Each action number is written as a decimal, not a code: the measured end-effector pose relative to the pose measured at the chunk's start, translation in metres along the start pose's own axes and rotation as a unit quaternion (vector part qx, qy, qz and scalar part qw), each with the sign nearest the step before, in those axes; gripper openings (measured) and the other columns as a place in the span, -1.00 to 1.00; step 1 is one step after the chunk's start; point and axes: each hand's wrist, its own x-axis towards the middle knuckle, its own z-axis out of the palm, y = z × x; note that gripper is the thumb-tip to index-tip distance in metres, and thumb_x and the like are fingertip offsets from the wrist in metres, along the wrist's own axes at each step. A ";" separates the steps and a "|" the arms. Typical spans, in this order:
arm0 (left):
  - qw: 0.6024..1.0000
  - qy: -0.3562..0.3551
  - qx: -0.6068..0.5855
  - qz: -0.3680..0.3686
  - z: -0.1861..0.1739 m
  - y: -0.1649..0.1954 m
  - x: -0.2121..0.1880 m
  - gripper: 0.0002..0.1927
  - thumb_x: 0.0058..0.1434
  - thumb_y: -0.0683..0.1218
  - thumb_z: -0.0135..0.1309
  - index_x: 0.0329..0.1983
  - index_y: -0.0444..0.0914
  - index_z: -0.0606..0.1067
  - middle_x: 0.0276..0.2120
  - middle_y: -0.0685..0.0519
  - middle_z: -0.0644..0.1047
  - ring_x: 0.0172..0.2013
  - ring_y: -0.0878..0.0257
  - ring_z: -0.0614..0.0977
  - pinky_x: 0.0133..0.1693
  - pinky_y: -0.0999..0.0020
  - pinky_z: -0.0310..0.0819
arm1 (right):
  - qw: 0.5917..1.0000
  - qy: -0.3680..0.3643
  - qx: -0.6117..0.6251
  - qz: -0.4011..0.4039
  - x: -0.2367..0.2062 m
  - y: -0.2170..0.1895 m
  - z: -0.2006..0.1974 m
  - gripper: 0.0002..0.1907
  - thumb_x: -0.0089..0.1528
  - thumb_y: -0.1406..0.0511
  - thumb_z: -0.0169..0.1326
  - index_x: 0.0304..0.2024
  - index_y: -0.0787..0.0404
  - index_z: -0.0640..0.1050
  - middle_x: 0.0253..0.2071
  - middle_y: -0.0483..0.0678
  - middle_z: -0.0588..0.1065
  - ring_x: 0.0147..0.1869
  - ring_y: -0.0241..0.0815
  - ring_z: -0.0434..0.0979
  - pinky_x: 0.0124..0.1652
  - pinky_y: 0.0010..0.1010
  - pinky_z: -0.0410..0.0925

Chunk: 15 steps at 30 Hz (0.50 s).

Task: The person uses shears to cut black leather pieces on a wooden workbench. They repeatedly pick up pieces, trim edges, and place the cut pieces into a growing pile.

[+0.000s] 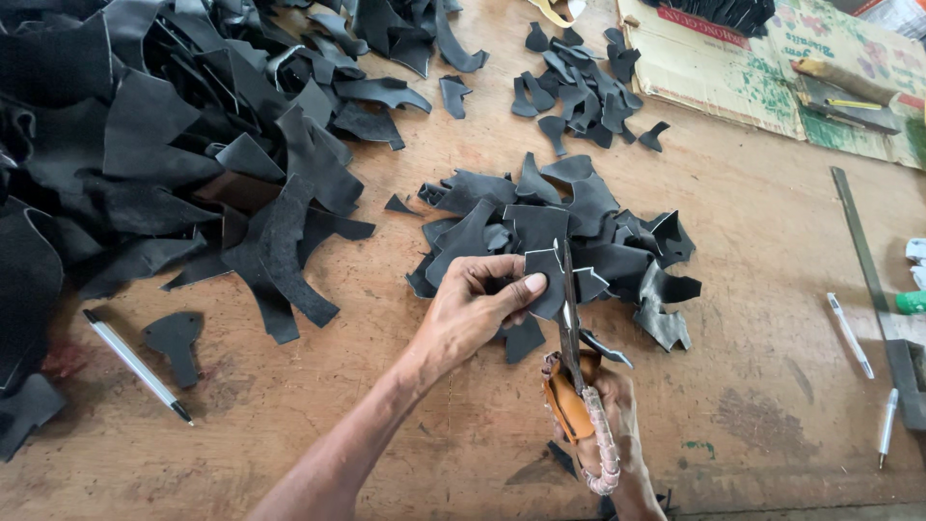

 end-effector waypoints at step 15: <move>0.996 -0.082 -0.022 -0.020 -0.013 0.000 0.002 -0.82 0.36 -0.08 0.18 -0.26 -0.30 0.61 -0.52 0.19 0.52 -0.51 0.48 0.48 -0.46 0.56 0.40 | 0.999 0.001 -0.048 -0.011 -0.011 0.037 -0.003 -0.66 0.20 0.23 0.19 -0.21 0.47 0.64 -0.60 0.05 0.48 -0.68 -0.27 0.37 -0.71 -0.46 0.20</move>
